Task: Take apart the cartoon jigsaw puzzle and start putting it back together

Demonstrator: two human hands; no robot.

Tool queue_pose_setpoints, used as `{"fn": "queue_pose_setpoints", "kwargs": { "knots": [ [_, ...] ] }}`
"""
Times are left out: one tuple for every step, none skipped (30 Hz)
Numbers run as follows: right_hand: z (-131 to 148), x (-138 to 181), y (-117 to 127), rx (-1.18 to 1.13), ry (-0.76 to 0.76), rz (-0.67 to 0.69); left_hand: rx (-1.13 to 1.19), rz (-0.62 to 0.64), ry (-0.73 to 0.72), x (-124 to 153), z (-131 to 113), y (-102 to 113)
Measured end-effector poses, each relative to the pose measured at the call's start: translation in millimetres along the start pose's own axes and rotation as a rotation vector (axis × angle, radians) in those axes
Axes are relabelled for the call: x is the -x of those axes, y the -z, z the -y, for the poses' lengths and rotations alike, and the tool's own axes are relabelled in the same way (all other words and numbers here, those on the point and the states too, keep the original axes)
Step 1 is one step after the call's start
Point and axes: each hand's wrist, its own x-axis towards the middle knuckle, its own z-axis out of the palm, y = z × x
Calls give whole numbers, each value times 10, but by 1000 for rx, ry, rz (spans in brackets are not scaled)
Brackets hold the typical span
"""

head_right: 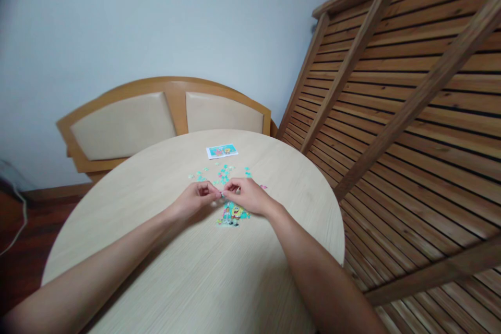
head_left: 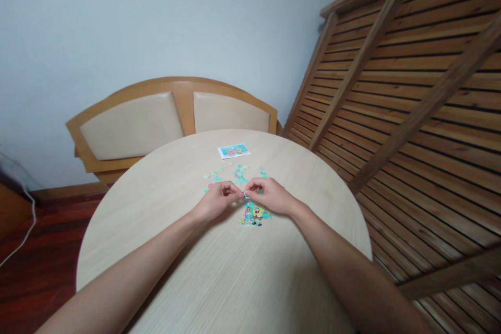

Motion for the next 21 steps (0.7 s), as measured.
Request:
{"fn": "queue_pose_setpoints", "kwargs": {
  "knots": [
    [-1, 1, -9, -7, -10, 12, -33, 12, -4, 5, 4, 4],
    [-1, 2, -19, -17, -16, 24, -72, 27, -18, 15, -2, 12],
    [-3, 3, -30, -31, -19, 35, -118, 46, -40, 27, -18, 21],
    [-6, 4, -40, -46, -18, 43, -168, 70, -70, 42, -42, 32],
    [-11, 5, -48, -56, -15, 52, -219, 97, -103, 58, -74, 42],
    [-17, 7, -54, -63, -16, 62, -264, 128, -129, 73, -109, 53],
    [-23, 9, -57, -71, -20, 68, -296, 157, -144, 88, -147, 64],
    [-29, 12, -57, -81, -24, 72, -318, 183, -148, 100, -183, 74],
    [-35, 16, -55, -93, -29, 74, -334, 208, -145, 111, -216, 83],
    [-38, 21, -51, -106, -33, 76, -345, 233, -139, 120, -243, 92],
    [-40, 26, -46, -120, -35, 78, -352, 257, -135, 127, -264, 101],
    [-39, 32, -41, -132, -34, 84, -360, 281, -134, 132, -278, 109],
    [-36, 38, -35, -139, -32, 93, -366, 302, -137, 136, -285, 116],
    [-31, 43, -31, -142, -30, 106, -372, 318, -146, 138, -287, 123],
    [-26, 48, -27, -143, -29, 117, -379, 330, -160, 139, -283, 129],
    [-22, 52, -25, -142, -29, 127, -391, 340, -176, 138, -276, 135],
    [-20, 54, -25, -138, -32, 133, -407, 348, -191, 136, -267, 141],
    [-19, 56, -25, -133, -36, 139, -428, 351, -202, 133, -256, 146],
    [-22, 56, -25, -130, -40, 143, -453, 348, -210, 129, -246, 152],
    [-28, 55, -23, -127, -45, 147, -480, 339, -214, 125, -235, 158],
    [-36, 54, -20, -123, -46, 151, -506, 326, -219, 121, -225, 164]
  ]
}}
